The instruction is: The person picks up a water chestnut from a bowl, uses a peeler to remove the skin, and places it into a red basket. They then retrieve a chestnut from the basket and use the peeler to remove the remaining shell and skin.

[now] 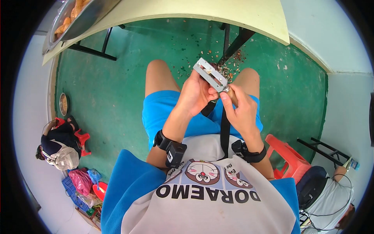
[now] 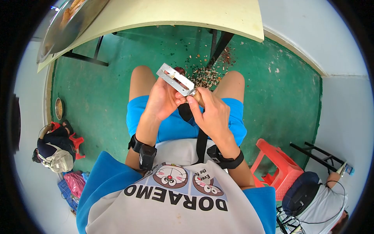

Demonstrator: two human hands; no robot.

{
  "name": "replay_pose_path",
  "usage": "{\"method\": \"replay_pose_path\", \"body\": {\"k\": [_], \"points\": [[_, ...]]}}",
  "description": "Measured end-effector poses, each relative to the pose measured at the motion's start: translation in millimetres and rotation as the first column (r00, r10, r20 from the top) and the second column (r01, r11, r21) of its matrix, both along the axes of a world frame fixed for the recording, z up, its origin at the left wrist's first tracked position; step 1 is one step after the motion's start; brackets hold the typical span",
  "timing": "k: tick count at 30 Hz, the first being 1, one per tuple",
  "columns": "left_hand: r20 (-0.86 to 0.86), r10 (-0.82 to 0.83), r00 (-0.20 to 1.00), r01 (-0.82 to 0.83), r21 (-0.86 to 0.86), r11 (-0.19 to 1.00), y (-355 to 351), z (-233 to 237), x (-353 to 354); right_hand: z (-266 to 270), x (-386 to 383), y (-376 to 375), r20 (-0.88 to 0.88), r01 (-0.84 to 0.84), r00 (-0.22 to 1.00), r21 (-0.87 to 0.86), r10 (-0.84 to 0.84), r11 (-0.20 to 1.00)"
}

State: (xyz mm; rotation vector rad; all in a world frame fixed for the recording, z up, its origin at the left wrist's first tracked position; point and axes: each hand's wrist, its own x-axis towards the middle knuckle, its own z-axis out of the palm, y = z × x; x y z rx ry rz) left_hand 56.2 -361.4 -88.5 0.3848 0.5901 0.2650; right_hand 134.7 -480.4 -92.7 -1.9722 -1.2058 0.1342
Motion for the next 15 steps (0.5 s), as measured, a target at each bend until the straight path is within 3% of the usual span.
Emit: {"method": "replay_pose_path", "body": {"k": [5,10,13,15], "points": [[-0.066,0.029,0.997,-0.028,0.019,0.999,0.9,2.6,-0.2,0.6,1.5,0.1,0.045,-0.006,0.999,-0.011,0.007,1.000],[-0.006,0.026,1.000,-0.026,-0.042,0.999,-0.9,-4.6,-1.4,-0.5,1.3,0.6,0.087,-0.009,0.996,-0.028,0.012,1.000],[0.026,0.032,0.999,-0.031,-0.035,0.999,0.7,-6.8,-3.4,-2.0,-0.8,0.2,0.063,0.007,0.998,-0.059,-0.003,0.998],[0.042,0.019,0.999,-0.018,-0.019,1.000,1.4,-6.0,-3.3,-4.3,-1.7,0.1,-0.042,0.010,0.999,-0.038,-0.011,0.999]]}}
